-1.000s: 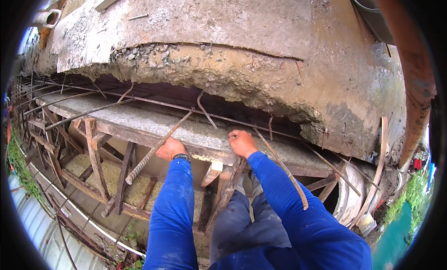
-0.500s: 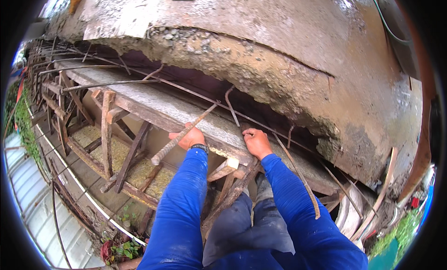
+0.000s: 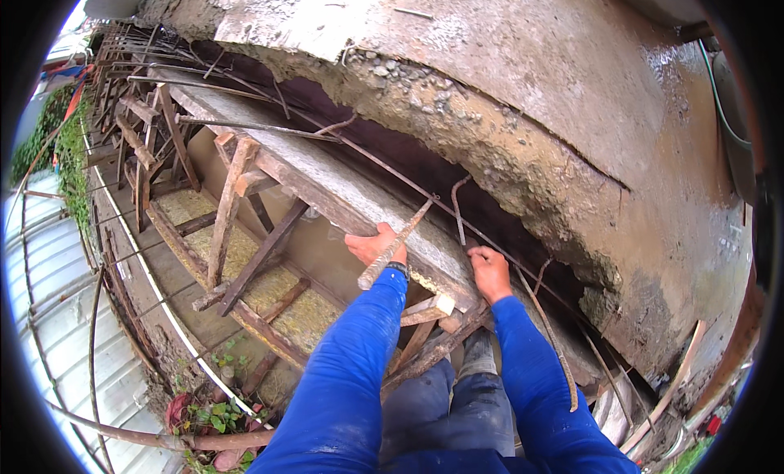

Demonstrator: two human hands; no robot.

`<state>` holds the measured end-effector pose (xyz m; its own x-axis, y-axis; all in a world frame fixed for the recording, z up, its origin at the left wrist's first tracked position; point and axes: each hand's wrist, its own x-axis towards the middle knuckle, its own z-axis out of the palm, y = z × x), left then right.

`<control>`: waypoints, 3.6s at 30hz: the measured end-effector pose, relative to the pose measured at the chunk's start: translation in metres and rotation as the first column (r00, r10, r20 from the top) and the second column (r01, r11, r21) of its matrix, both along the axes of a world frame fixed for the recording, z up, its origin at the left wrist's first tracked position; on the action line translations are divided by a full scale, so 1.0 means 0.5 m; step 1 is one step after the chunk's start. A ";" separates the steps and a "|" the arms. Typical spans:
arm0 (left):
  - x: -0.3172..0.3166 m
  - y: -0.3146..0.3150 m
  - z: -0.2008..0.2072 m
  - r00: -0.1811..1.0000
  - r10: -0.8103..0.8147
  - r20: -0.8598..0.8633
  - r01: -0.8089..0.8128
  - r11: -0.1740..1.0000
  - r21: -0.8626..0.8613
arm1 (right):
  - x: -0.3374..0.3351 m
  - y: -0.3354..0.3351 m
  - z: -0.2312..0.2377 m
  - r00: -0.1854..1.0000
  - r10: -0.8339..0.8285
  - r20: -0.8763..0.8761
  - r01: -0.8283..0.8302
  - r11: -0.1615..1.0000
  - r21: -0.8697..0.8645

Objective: The person places steel rebar rods into a concrete formwork trench, adjusting their positions by hand to align them with existing reinforcement. The worker repeatedly reaches into the form, shifts the rods, and checks their placement along the length of the trench.

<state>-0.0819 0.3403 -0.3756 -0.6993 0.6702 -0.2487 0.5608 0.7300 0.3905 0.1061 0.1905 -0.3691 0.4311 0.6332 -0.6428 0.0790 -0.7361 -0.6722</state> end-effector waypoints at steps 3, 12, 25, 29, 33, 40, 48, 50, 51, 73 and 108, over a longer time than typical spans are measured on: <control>-0.015 0.001 -0.016 0.994 -0.042 -0.103 0.051 0.995 0.086 | 0.015 -0.045 -0.009 0.997 0.069 -0.040 -0.063 0.989 0.137; -0.015 -0.010 -0.017 0.999 -0.010 -0.049 0.011 1.000 0.026 | 0.010 0.016 -0.041 0.971 -0.164 -0.174 0.147 0.984 -0.104; -0.004 -0.001 -0.021 0.992 -0.024 -0.125 0.032 0.997 0.066 | 0.025 -0.058 -0.035 0.991 0.025 -0.134 -0.015 0.997 0.073; -0.010 -0.002 -0.014 0.989 -0.006 -0.148 0.000 0.999 -0.041 | 0.016 -0.051 0.024 0.950 0.311 -0.017 -0.311 0.950 0.003; -0.006 0.001 -0.019 0.990 0.000 -0.140 0.003 1.000 0.020 | 0.014 -0.013 -0.019 0.884 0.464 0.054 -0.464 0.886 -0.025; -0.015 -0.001 -0.027 0.989 -0.006 -0.145 0.014 0.998 0.057 | -0.002 0.003 -0.016 0.892 0.450 0.046 -0.451 0.880 0.146; -0.034 -0.011 -0.051 0.978 -0.018 -0.206 0.030 0.998 0.052 | -0.025 0.027 0.009 0.905 0.425 -0.002 -0.419 0.893 0.162; -0.017 -0.008 -0.022 0.997 -0.021 -0.068 0.018 0.999 -0.040 | -0.015 0.010 -0.010 0.900 0.436 0.033 -0.437 0.897 0.069; -0.006 -0.007 -0.010 0.998 -0.023 -0.056 0.021 0.999 -0.026 | -0.013 0.010 -0.027 0.894 0.444 0.060 -0.447 0.894 0.041; 0.023 0.014 0.051 0.998 -0.011 0.055 0.012 1.000 -0.024 | -0.014 -0.017 -0.072 0.934 0.335 0.126 -0.343 0.938 0.054; 0.014 0.021 0.032 1.000 -0.002 -0.016 0.002 0.999 -0.047 | 0.038 -0.080 0.084 0.923 0.315 0.223 -0.267 0.938 -0.221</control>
